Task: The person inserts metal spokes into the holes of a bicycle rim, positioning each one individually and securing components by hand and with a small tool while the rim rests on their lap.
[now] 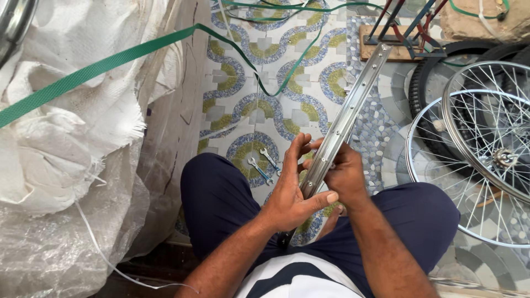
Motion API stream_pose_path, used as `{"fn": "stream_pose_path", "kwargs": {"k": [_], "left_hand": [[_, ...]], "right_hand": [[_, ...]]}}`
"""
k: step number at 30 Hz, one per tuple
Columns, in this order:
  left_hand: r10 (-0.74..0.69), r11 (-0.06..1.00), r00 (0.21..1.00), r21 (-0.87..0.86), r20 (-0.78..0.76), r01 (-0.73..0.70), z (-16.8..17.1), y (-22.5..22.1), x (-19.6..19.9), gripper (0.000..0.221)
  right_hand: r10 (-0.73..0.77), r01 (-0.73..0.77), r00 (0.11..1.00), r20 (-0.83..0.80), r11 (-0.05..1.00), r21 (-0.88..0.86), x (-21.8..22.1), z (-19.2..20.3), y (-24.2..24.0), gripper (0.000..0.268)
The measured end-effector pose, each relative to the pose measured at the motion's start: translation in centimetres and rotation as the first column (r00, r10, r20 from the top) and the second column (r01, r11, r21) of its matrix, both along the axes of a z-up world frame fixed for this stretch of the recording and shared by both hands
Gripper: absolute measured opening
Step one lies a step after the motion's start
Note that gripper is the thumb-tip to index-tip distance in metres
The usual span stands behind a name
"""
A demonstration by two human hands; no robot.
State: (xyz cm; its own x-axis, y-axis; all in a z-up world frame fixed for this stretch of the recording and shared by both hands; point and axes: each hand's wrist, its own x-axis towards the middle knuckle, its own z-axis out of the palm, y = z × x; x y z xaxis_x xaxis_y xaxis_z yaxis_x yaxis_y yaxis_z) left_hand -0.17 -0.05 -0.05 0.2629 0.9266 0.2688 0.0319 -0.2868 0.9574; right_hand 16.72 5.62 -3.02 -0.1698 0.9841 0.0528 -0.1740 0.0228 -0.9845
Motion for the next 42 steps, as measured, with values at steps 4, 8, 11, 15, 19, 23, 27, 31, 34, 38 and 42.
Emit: {"fn": "stream_pose_path", "kwargs": {"k": [4, 8, 11, 15, 19, 23, 27, 31, 34, 38, 42], "left_hand": [[0.022, 1.000, 1.000, -0.005, -0.001, -0.022, 0.1, 0.0, -0.3, 0.119], [0.015, 1.000, 1.000, 0.015, -0.022, -0.015, -0.2, -0.1, -0.1, 0.119], [0.041, 0.998, 0.999, 0.042, -0.021, -0.040, -0.3, -0.2, 0.2, 0.120], [0.051, 0.998, 0.999, 0.035, -0.015, -0.050, -0.3, -0.1, -0.2, 0.121], [0.034, 0.999, 0.999, 0.013, 0.020, -0.034, -0.5, -0.3, 0.1, 0.122], [0.012, 1.000, 1.000, 0.002, -0.007, -0.012, -1.0, -0.3, 0.5, 0.122], [-0.003, 0.999, 0.999, 0.047, -0.047, 0.005, -1.3, -0.3, 0.7, 0.121], [0.007, 1.000, 1.000, 0.017, -0.025, -0.007, -0.8, -0.3, 0.2, 0.120], [0.006, 1.000, 1.000, 0.031, -0.015, -0.005, -0.7, -0.3, 0.3, 0.119], [0.001, 0.999, 1.000, 0.040, -0.020, 0.000, -0.5, -0.4, 0.4, 0.119], [0.020, 0.999, 1.000, 0.026, -0.018, -0.020, -0.3, -0.2, 0.0, 0.117]], "right_hand": [[0.184, -0.120, 0.895, -0.406, 0.977, 0.177, 1.3, 0.5, -1.0, 0.022], [0.227, -0.136, 0.927, -0.300, 0.946, 0.294, 1.6, -1.7, -0.1, 0.027], [-0.036, 0.037, 0.998, 0.060, 0.999, -0.023, 1.2, -1.4, -0.6, 0.039], [0.149, -0.119, 0.976, -0.161, 0.976, 0.180, 1.3, -0.4, -1.3, 0.048], [0.177, -0.105, 0.915, -0.363, 0.972, 0.209, 2.9, -1.3, -0.6, 0.020], [0.138, -0.039, 0.952, -0.273, 0.940, 0.340, 2.3, -2.3, -0.6, 0.030], [0.024, -0.021, 0.999, -0.024, 0.994, 0.111, 1.6, -0.4, -1.7, 0.039], [0.148, -0.079, 0.908, -0.392, 0.979, 0.188, 2.1, 0.6, -1.0, 0.015], [0.065, -0.019, 0.986, -0.154, 0.959, 0.283, 2.3, -1.2, -0.9, 0.029], [-0.033, 0.034, 0.999, -0.026, 0.999, 0.036, 1.4, -1.7, -1.2, 0.040], [0.108, -0.083, 0.988, -0.106, 0.973, 0.217, 1.5, -0.2, -1.6, 0.049]]}}
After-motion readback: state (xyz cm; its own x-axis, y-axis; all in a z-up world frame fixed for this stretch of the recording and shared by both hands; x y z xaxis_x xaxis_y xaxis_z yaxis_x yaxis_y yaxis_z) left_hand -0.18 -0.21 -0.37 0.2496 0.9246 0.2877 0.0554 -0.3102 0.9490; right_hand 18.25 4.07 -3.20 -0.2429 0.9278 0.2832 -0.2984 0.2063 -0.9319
